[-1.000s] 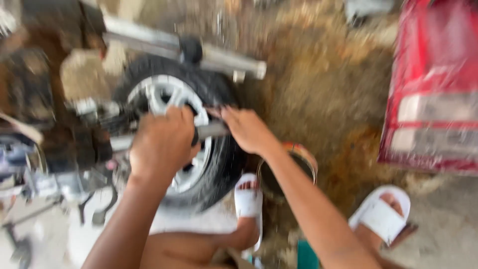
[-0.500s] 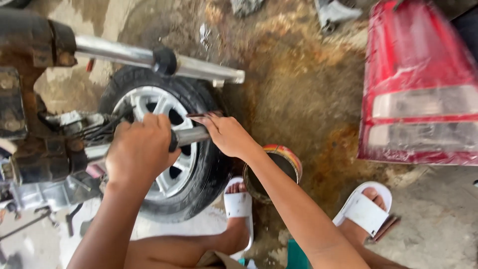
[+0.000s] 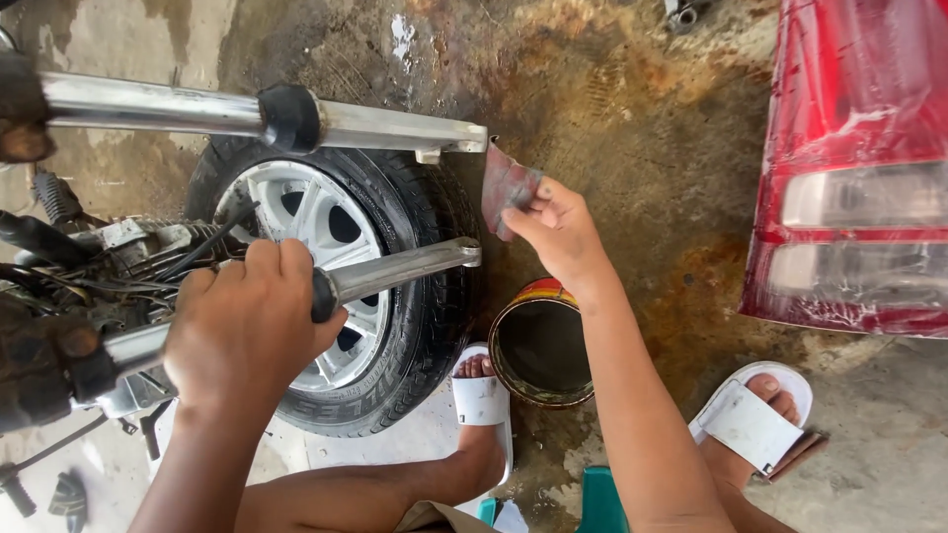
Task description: The person scrubs the chrome front fork tubes of a motorcycle with a small abrasive pad. They hold the fork with one hand and rub the surface with the other, focusing on cleaning the metal near the wheel.
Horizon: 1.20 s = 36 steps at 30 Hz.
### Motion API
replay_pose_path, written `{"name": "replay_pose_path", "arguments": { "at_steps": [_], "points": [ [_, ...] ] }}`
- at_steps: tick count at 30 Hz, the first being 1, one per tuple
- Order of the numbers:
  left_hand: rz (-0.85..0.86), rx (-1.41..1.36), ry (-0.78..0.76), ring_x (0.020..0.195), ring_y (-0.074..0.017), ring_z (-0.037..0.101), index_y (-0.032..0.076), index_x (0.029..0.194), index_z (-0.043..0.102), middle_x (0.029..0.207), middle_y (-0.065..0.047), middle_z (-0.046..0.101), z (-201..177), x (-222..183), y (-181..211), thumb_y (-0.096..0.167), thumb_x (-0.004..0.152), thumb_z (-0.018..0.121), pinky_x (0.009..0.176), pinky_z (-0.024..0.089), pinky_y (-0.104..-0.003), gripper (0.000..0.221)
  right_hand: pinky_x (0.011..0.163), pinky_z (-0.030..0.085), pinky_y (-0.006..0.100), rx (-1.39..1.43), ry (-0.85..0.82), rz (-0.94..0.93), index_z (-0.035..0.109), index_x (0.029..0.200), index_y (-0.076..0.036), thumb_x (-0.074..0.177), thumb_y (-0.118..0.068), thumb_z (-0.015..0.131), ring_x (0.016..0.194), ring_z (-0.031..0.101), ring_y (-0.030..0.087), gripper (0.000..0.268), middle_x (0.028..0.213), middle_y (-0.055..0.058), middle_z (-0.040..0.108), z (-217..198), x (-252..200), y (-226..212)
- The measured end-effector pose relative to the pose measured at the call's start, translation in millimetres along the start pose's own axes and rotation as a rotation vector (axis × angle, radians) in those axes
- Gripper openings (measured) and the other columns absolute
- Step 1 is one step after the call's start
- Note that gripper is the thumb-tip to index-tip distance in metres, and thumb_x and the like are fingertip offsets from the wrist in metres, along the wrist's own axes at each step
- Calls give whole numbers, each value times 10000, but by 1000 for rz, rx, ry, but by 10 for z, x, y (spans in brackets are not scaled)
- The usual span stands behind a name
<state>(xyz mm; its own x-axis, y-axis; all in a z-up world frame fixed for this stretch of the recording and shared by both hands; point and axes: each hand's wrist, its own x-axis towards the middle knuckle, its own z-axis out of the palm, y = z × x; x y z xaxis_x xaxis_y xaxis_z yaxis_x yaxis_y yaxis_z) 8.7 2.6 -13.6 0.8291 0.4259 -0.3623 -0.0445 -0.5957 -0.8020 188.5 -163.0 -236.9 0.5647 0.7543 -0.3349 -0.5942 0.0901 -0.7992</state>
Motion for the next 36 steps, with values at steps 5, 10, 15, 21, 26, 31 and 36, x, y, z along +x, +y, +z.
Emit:
{"name": "replay_pose_path", "arguments": {
  "at_steps": [5,10,15,21,26,31,36],
  "points": [
    [-50,100,214,599,-31,489,284,816,474,740,122,469,31,-59,10,939,821,599,642,355,-229,667,864,517,319,-30,-130,-26,681,1158,-36,972,27,585,933,651,160,219,1030,50,697,213,10,100],
    [-55,124,228,599,-34,463,292,812,460,733,123,447,6,-58,2,928,845,601,653,348,-227,653,966,462,287,-105,-178,12,701,1157,-55,977,-24,581,1066,639,117,219,1106,22,715,382,42,92],
    [-43,110,201,615,-43,495,280,821,462,749,115,459,9,-53,7,951,825,576,660,363,-239,681,500,465,201,-591,-307,125,666,1116,-60,951,-126,521,605,618,99,230,1403,127,654,731,-87,-389],
    [-39,73,188,586,-44,456,268,807,444,721,112,446,5,-47,14,964,767,613,627,355,-236,717,1230,159,605,-740,-413,-313,536,1439,-91,1031,-200,398,1192,675,275,445,1319,162,688,745,-101,-79],
    [-44,86,229,593,-45,463,277,818,445,740,110,455,21,-32,21,921,797,611,626,348,-239,665,1279,72,576,-676,-423,-373,514,1435,-111,1023,-347,271,1449,457,263,533,1512,101,533,1047,-350,-137],
    [-45,42,226,553,-55,459,261,785,456,702,97,459,-9,3,8,874,765,662,617,364,-245,648,1248,-50,559,-1017,-329,-87,488,1448,-99,1061,-359,158,1448,405,240,571,1514,82,510,1072,-308,-154],
    [-27,83,287,583,-60,411,261,808,426,734,95,420,21,-15,-7,937,796,657,635,344,-246,715,1219,87,683,-805,-223,-528,598,1352,-74,891,-834,-81,1274,617,281,1118,1348,147,674,1138,-336,-78]
  ]
}}
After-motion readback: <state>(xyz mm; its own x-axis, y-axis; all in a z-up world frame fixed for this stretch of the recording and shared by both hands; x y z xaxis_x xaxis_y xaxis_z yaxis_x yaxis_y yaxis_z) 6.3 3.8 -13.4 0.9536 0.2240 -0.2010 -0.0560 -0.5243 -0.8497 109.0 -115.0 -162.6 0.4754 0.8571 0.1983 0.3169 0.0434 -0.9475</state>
